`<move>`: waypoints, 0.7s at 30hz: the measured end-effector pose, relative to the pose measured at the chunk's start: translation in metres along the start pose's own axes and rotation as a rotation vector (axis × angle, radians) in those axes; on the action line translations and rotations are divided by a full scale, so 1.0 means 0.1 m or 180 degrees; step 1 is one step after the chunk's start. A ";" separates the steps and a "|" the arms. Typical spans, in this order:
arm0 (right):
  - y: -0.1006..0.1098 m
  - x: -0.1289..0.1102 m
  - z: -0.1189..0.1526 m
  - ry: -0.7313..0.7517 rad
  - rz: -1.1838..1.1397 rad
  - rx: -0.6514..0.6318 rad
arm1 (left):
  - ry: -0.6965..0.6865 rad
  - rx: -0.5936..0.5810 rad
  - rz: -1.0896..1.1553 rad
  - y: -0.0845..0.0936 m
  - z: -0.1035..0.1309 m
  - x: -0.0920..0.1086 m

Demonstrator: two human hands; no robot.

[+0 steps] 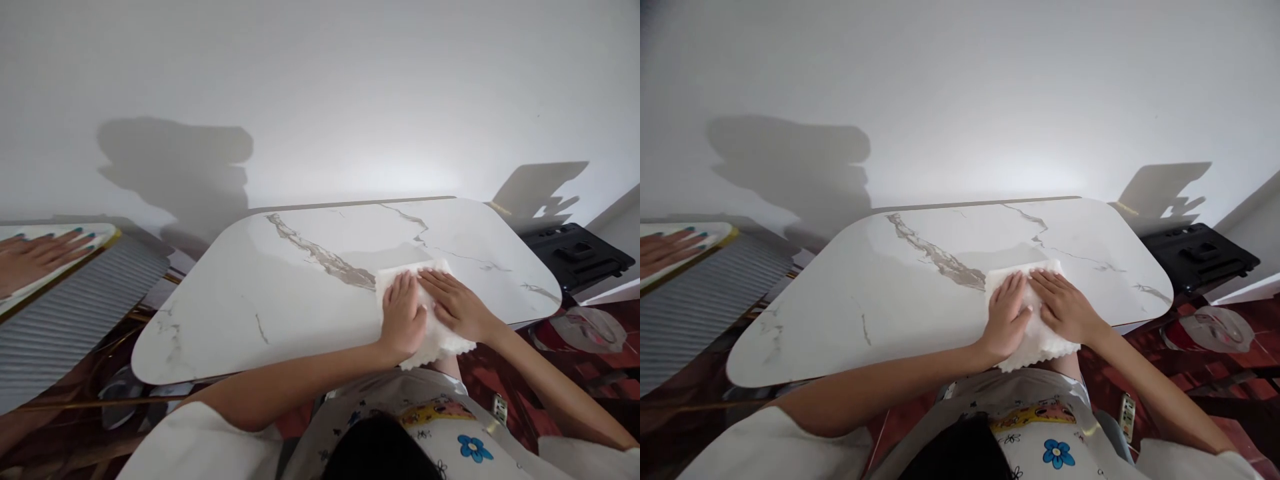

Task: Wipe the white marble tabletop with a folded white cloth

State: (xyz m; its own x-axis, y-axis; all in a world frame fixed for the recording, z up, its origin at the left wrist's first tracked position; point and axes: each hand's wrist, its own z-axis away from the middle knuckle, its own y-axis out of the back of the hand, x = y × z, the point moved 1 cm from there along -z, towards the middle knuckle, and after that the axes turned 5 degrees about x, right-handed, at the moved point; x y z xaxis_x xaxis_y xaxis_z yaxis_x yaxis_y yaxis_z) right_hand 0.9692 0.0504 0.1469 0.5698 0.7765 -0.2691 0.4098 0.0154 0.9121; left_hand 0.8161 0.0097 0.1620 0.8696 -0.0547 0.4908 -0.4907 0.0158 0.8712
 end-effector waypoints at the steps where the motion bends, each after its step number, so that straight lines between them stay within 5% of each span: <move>1: 0.04 0.07 0.06 -0.0038 0.0021 -0.0005 | -0.0046 -0.0057 0.0046 -0.03 -0.03 0.07; 5: 0.14 0.34 0.17 -0.0260 0.0170 0.0142 | -0.0284 -0.0193 0.0121 -0.14 -0.29 0.26; 9: 0.11 0.61 -0.02 -0.0551 0.0455 0.0269 | -0.0378 -0.0122 0.0048 -0.21 -0.68 0.22; 15: -0.10 1.05 -0.82 -0.0835 0.0614 -0.0101 | -0.0385 0.0278 -0.0223 -0.20 -1.41 -0.03; 21: -0.30 1.38 -1.58 -0.0772 0.0785 0.0030 | -0.0401 0.0717 -0.0580 -0.10 -2.09 -0.34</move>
State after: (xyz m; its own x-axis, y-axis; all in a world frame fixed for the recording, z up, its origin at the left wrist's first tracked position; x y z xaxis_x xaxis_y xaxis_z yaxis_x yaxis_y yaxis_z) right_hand 0.9228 0.2570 0.1311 0.8048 0.5838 -0.1076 0.2446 -0.1609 0.9562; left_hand 0.8032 0.2197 0.1400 0.9375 -0.1599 0.3091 -0.3396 -0.2264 0.9129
